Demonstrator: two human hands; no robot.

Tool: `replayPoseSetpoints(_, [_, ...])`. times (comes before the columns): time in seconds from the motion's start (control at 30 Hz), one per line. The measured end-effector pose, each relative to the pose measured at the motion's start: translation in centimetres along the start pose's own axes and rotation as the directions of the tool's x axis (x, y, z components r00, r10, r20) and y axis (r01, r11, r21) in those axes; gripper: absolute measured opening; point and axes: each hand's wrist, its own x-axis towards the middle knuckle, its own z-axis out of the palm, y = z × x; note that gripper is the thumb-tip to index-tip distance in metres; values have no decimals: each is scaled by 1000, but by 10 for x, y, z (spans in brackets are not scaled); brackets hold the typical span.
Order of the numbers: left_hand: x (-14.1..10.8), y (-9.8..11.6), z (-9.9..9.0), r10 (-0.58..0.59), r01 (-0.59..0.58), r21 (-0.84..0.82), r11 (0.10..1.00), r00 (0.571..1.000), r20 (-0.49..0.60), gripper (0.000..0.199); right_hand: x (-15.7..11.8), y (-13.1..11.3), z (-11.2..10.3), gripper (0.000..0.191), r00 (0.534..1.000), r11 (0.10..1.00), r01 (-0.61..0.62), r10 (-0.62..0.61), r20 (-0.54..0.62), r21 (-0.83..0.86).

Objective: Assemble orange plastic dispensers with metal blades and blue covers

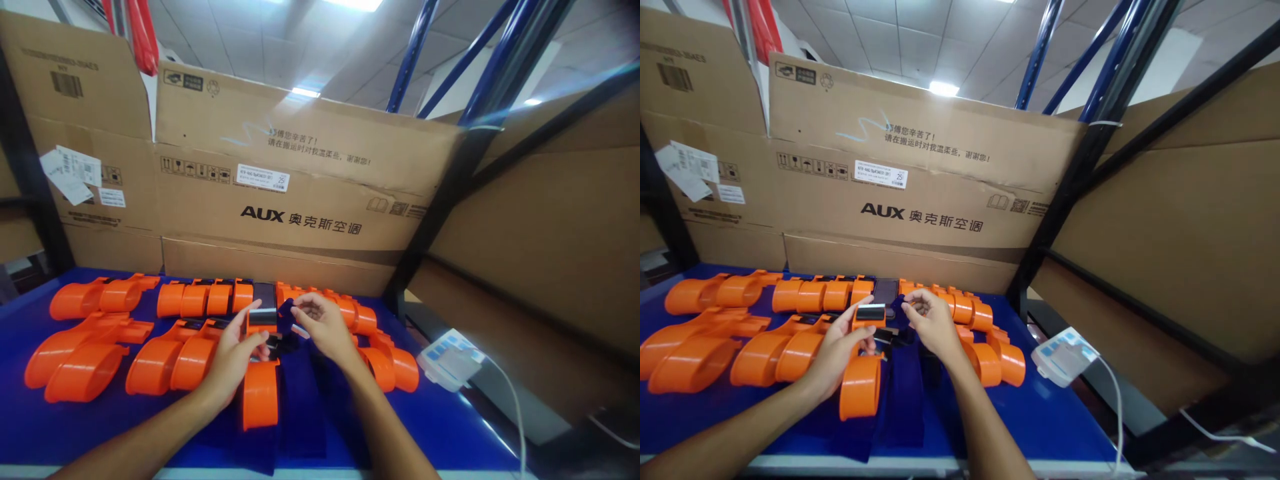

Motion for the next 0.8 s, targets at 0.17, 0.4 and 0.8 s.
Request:
replayPoseSetpoints(0.17, [2, 0, 1, 19, -19, 2, 1000, 1000, -5, 87, -6, -13, 7, 33, 999, 976, -43, 47, -14, 212])
replayPoseSetpoints(0.4, [3, -1, 1, 19, -19, -6, 1000, 999, -32, 71, -12, -17, 16, 28, 998, 988, -29, 19, 66, 150])
replayPoseSetpoints(0.8, [2, 3, 2, -11, 10, -25, 1000, 1000, -13, 66, -22, -25, 14, 16, 953, 946, 276, -245, 180, -170])
